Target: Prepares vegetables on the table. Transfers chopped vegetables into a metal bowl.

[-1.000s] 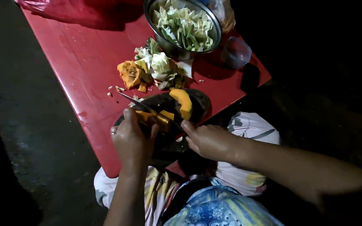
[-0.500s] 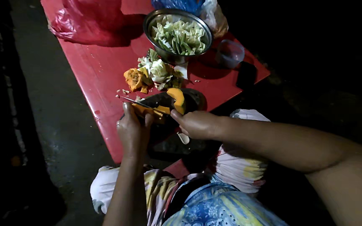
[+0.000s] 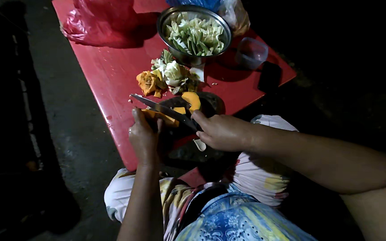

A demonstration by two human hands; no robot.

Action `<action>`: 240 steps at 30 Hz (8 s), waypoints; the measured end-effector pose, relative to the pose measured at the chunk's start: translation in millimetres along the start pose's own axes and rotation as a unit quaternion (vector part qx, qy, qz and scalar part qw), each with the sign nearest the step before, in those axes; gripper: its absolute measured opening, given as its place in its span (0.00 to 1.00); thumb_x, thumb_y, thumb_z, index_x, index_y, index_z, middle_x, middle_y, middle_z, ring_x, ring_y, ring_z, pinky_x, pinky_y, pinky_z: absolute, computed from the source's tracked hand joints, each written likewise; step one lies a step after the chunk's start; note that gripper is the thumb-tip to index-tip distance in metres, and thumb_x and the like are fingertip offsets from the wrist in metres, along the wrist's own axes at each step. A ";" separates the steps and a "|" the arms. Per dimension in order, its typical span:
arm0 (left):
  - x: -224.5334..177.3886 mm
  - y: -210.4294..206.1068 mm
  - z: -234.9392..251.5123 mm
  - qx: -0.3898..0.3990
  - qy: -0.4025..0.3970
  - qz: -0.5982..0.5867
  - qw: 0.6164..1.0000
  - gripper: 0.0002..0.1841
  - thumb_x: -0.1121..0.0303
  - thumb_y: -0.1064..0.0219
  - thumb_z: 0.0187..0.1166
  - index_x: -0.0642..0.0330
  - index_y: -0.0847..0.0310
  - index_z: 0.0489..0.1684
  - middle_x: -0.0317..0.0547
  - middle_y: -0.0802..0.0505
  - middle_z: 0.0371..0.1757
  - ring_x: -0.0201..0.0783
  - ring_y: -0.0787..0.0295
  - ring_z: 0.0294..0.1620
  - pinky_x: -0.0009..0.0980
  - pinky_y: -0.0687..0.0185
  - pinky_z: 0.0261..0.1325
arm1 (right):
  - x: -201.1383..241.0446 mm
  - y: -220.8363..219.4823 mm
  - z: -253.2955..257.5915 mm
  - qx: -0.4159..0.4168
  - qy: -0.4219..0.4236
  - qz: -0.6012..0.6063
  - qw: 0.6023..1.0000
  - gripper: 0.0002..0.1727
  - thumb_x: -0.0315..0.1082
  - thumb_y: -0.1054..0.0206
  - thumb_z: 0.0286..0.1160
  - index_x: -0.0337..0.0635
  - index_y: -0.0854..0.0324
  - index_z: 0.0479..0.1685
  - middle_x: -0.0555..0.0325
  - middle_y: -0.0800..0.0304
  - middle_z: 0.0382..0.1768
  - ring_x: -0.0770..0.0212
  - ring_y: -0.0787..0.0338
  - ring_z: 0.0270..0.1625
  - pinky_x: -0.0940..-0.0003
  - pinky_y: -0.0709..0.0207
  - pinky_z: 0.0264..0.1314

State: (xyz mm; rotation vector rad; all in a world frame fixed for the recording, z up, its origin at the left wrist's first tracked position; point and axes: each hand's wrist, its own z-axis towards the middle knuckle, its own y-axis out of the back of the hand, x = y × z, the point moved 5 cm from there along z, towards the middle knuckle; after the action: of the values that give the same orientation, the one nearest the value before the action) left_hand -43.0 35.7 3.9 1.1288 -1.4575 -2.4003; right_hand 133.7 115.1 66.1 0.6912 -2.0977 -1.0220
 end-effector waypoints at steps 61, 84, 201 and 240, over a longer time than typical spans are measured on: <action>-2.1 1.5 -1.4 -0.027 -0.009 -0.013 1.000 0.21 0.61 0.36 0.84 0.74 0.29 0.61 0.67 0.11 0.34 0.71 0.10 0.39 0.68 0.20 0.41 | -9.5 2.9 -6.1 -0.012 0.013 0.036 0.999 0.16 0.44 0.48 0.93 0.48 0.34 0.70 0.56 0.17 0.32 0.55 0.12 0.35 0.53 0.18 0.39; 5.5 -4.0 2.3 -0.005 -0.016 -0.050 0.999 0.22 0.62 0.32 0.77 0.70 0.28 0.61 0.64 0.11 0.38 0.67 0.11 0.41 0.67 0.23 0.42 | 16.4 13.3 17.4 0.044 0.015 -0.165 0.985 0.24 0.36 0.43 0.89 0.47 0.36 0.83 0.56 0.16 0.28 0.52 0.10 0.33 0.54 0.17 0.32; -1.2 -1.9 1.5 0.011 -0.018 -0.025 0.999 0.18 0.64 0.40 0.87 0.71 0.29 0.64 0.67 0.11 0.40 0.67 0.10 0.44 0.66 0.21 0.51 | 22.9 11.2 4.9 0.051 -0.003 -0.153 0.987 0.26 0.35 0.44 0.89 0.46 0.40 0.83 0.53 0.14 0.32 0.47 0.08 0.37 0.49 0.16 0.36; -11.0 5.1 2.4 0.083 0.023 -0.015 0.996 0.25 0.61 0.39 0.88 0.69 0.36 0.74 0.69 0.10 0.48 0.70 0.10 0.52 0.69 0.20 0.55 | 4.4 -17.4 51.9 0.027 0.046 0.054 0.997 0.32 0.33 0.42 0.87 0.42 0.49 0.88 0.41 0.12 0.46 0.44 0.08 0.44 0.44 0.15 0.44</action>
State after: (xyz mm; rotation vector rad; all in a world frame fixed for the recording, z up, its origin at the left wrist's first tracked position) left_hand -38.1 39.7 14.5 1.2390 -1.6621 -2.2917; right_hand 93.7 125.9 29.9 0.6327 -2.0650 -0.8611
